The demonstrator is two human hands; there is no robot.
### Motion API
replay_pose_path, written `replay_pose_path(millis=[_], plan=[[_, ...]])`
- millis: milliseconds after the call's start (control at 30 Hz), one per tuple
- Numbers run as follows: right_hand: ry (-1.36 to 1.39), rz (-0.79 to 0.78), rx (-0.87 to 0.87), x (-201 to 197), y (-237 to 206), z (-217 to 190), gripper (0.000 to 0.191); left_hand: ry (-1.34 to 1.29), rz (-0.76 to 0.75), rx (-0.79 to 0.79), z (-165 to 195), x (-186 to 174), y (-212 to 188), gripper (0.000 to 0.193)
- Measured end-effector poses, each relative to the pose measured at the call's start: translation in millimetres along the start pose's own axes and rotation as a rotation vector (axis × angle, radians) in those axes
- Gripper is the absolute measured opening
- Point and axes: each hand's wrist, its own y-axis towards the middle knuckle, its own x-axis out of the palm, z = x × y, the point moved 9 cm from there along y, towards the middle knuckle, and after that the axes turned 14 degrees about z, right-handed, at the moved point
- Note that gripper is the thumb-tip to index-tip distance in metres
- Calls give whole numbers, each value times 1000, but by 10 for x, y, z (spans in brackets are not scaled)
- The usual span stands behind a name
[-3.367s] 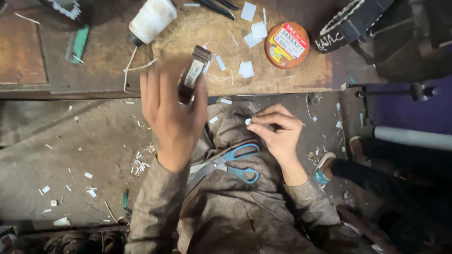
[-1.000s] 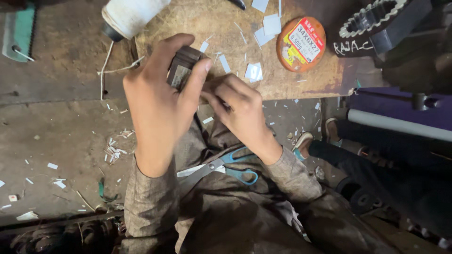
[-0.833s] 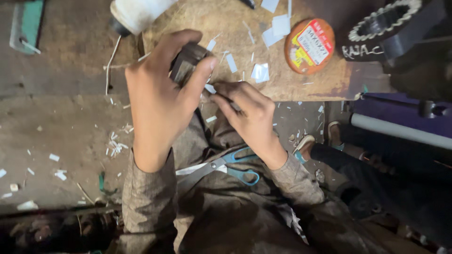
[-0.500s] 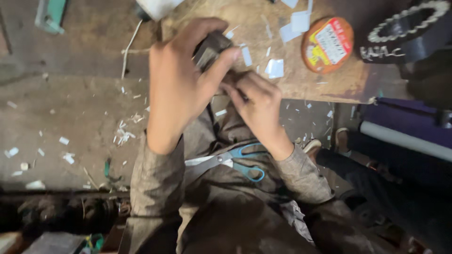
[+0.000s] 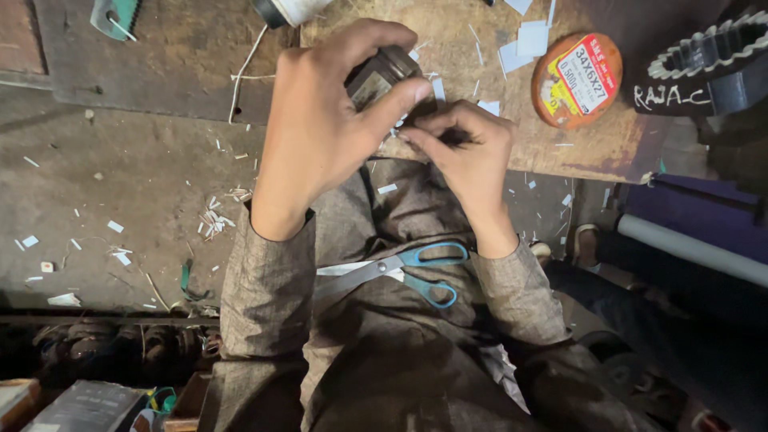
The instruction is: The person cuts small white rectangular pieces with scissors and inserts them into slots on a dark rectangular object. The person repeats this process multiple times, handling the pieces and the object by hand.
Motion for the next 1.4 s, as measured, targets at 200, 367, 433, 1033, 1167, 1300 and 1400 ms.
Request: replay_pose_path(millis=[200, 367, 433, 1033, 1167, 1300, 1400], plan=[[-11, 14, 1, 10, -52, 23, 21, 28, -2, 90, 81, 34, -13, 33], [45, 30, 41, -37, -119, 66, 20, 64, 17, 95, 213, 63, -125, 33], [71, 42, 3, -95, -145, 14, 20, 86, 33, 108, 317, 90, -161, 33], [-164, 260, -93, -1343, -177, -188, 27, 211, 365, 433, 1330, -8, -740, 31], [-100, 173, -137, -1353, -83, -334, 31, 171, 509, 279, 1185, -192, -1311, 13], [-225, 69, -107, -1276, -18, -333, 33, 202, 366, 69, 753, 9, -1733, 7], [-302, 56, -95, -1231, 15, -343, 33, 268, 196, -12, 460, 221, -1934, 14]])
